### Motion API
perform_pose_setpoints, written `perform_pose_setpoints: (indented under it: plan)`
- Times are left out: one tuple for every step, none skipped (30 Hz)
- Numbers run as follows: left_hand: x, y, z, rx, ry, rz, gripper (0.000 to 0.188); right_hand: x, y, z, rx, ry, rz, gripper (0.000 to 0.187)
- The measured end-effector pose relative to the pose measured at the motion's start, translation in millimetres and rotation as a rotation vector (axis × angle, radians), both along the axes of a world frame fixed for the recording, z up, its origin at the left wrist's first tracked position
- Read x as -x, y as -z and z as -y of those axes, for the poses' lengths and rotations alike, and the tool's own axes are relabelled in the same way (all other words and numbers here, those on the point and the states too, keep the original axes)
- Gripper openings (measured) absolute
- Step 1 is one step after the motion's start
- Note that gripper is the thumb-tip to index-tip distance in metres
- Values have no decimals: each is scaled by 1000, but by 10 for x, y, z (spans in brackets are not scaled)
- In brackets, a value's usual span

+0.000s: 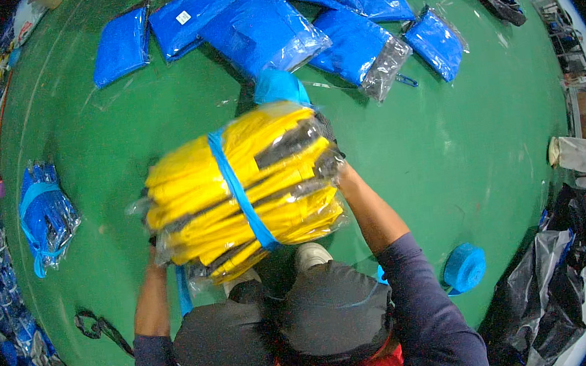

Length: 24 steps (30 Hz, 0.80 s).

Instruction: The person folds yellow and blue bags, places each into a clear plastic bag, and seals it. They then gather multiple yellow bags, stack them, and secure the stack with a blue strap.

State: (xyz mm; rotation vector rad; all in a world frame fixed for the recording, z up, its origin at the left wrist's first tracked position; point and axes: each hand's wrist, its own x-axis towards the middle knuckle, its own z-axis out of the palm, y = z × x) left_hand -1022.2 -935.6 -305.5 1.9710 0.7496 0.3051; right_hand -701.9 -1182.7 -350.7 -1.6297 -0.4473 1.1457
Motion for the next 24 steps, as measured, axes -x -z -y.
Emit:
perform_pose_setpoints:
  plan:
    - [-6, -59, -62, -91, -5, 10, 31, -91, -170, -38, -26, -3, 27, 65]
    - [6, -122, -132, -177, -9, 17, 32, -174, -339, -73, -50, -4, 50, 66]
    - [0, -151, -191, -260, -13, 24, 34, -310, -502, -135, -81, -6, 79, 67]
    - [24, -177, -245, -338, -11, 22, 36, -399, -635, -184, -112, -13, 109, 68]
    - [28, -164, -278, -396, -6, 22, 37, -475, -732, -234, -134, -20, 140, 69]
    - [57, -147, -297, -398, -20, 59, 39, -497, -794, -260, -170, -13, 140, 70]
    - [77, -105, -290, -492, 1, -26, 41, -522, -830, -272, -216, 14, 112, 71]
    - [107, -64, -269, -486, 124, -284, 40, -504, -842, -250, -223, 3, 162, 72]
    - [134, -20, -228, -451, 228, -479, 40, -477, -837, -206, -170, -68, 242, 73]
    - [162, 4, -177, -502, 287, -412, 41, -421, -829, -123, -158, -117, 282, 75]
    - [189, 6, -125, -519, 416, -362, 42, -365, -827, -27, -111, -179, 305, 77]
    - [217, -27, -74, -415, 416, -293, 41, -324, -836, 85, -211, -147, 221, 78]
    - [233, -80, -30, -446, 486, -461, 36, -271, -859, 215, -231, -143, 115, 80]
    - [261, -183, 6, -413, 613, -679, 32, -250, -898, 339, -106, -227, 23, 85]
    - [268, -302, 25, -398, 755, -969, 29, -207, -934, 444, -46, -302, 105, 86]
    - [271, -440, 39, -423, 753, -806, 26, -188, -979, 539, -23, -353, 196, 88]
    - [263, -584, 57, -437, 788, -736, 26, -138, -1017, 615, -40, -386, 286, 90]
    - [239, -724, 70, -479, 836, -746, 28, -113, -1053, 676, 52, -419, 282, 90]
    - [200, -839, 90, -454, 851, -656, 32, -72, -1063, 706, 100, -437, 296, 91]
    - [145, -932, 114, -465, 873, -643, 38, -40, -1074, 738, 210, -492, 275, 92]
    - [93, -996, 130, -460, 911, -603, 44, 2, -1060, 745, 142, -443, 270, 91]
    - [37, -1037, 157, -451, 887, -579, 46, 37, -1047, 763, 97, -467, 390, 90]
    - [6, -1055, 159, -399, 902, -530, 47, 73, -1019, 767, 90, -459, 478, 89]
    - [-19, -1044, 184, -327, 896, -718, 47, 98, -991, 780, 165, -516, 492, 83]
